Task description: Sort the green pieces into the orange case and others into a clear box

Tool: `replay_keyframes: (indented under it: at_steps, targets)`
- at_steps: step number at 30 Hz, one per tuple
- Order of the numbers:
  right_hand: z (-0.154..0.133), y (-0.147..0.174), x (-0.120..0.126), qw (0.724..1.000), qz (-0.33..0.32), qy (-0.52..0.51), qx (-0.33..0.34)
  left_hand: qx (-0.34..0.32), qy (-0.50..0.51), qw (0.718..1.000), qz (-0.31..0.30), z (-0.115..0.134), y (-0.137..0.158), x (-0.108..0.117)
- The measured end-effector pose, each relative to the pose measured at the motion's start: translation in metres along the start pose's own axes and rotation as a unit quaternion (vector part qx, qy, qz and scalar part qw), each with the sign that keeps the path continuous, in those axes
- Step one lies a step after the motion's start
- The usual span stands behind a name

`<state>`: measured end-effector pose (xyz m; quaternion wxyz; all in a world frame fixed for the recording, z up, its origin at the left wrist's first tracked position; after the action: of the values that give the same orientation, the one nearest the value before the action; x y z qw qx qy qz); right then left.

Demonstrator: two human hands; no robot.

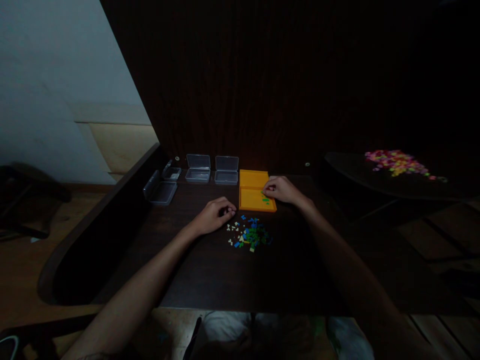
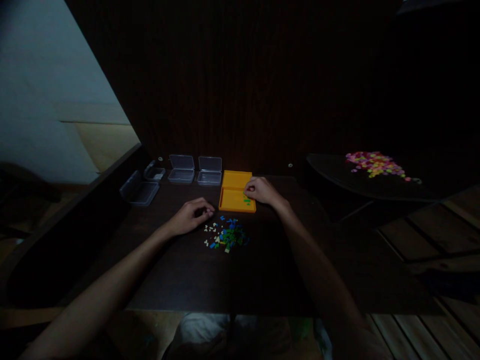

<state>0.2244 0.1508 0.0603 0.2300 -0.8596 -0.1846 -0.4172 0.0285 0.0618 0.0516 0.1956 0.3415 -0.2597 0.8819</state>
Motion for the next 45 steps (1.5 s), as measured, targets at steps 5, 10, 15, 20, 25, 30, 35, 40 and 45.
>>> replay_keyframes:
  at_steps: [5, 10, 15, 20, 25, 30, 35, 40, 45]
  targets:
    - [0.006, 0.001, -0.005, 1.000, -0.001, 0.016, -0.002, -0.003, 0.001, 1.000, -0.007, 0.000, 0.000, -0.001]
    - [0.010, 0.002, -0.010, 0.999, -0.010, 0.032, -0.008, -0.009, -0.002, 1.000, -0.011, 0.001, -0.001, -0.001]
    - [0.010, 0.002, -0.005, 0.999, -0.003, 0.039, -0.013, -0.011, -0.002, 1.000, -0.011, 0.002, 0.000, -0.001]
    - [0.005, 0.003, 0.007, 0.999, 0.014, 0.035, -0.010, -0.011, -0.002, 1.000, -0.015, 0.002, -0.001, -0.002]
    - [0.006, 0.004, 0.012, 0.999, -0.001, 0.043, -0.028, -0.019, -0.009, 1.000, -0.013, 0.003, 0.000, -0.002]
    - [0.011, 0.005, 0.007, 0.996, -0.054, 0.061, -0.041, -0.024, -0.026, 0.999, -0.021, 0.003, 0.000, -0.004]
    - [0.010, 0.005, 0.010, 0.995, -0.056, 0.076, -0.037, -0.027, -0.035, 0.999, -0.026, 0.003, 0.001, -0.005]
    - [0.010, 0.005, 0.005, 0.993, -0.079, 0.072, -0.043, -0.021, -0.046, 0.998, -0.039, 0.000, 0.000, -0.008]
    - [0.015, 0.005, 0.002, 0.993, -0.067, 0.082, -0.057, -0.020, -0.061, 0.996, -0.054, -0.001, 0.000, -0.011]
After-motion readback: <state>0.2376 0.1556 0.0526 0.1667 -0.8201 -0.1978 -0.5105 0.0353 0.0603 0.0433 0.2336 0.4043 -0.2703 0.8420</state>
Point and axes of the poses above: each hand's wrist, its own y-axis away from the middle knuckle, its own x-axis out of the back of the hand, z = x × y, the point moved 9 cm from there along -y, towards the middle knuckle, and after that the axes turned 7 degrees about -y, right-handed, at the moved point
